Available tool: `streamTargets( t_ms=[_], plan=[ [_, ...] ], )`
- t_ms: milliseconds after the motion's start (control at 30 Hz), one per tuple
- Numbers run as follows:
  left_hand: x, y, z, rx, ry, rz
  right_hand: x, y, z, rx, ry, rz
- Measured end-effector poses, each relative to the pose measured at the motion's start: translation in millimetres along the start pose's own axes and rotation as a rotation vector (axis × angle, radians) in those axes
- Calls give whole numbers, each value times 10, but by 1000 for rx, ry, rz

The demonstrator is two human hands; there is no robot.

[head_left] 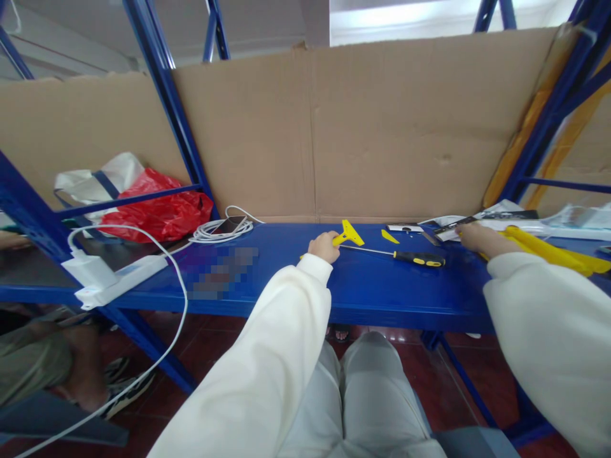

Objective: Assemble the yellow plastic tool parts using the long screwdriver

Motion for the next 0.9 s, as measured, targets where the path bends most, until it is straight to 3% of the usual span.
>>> streamTargets(
  t_ms=[100, 200, 333, 567, 900],
  plan=[
    [-6, -2, 0, 3, -2, -1, -13, 130, 12, 129, 65, -70],
    [-6, -6, 1, 3, 4, -4, 21, 235, 113, 155, 82, -99],
    [-10, -8, -19, 20, -8, -20, 71, 311, 164, 135, 74, -126],
    [-30, 10, -22, 27, -74, -23, 49, 310, 76, 77, 80, -214],
    [-28, 13, -34, 34, -93, -28, 108, 279, 132, 23, 118, -170]
  ],
)
Point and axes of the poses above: each hand's wrist, its own y-axis away from the middle knuckle, its own z-axis out of the back of the hand, x = y × z, the point moved 8 cm from there along -y, towards the middle knuckle, and after that the axes turned 3 degrees about z, right-handed, at the moved point
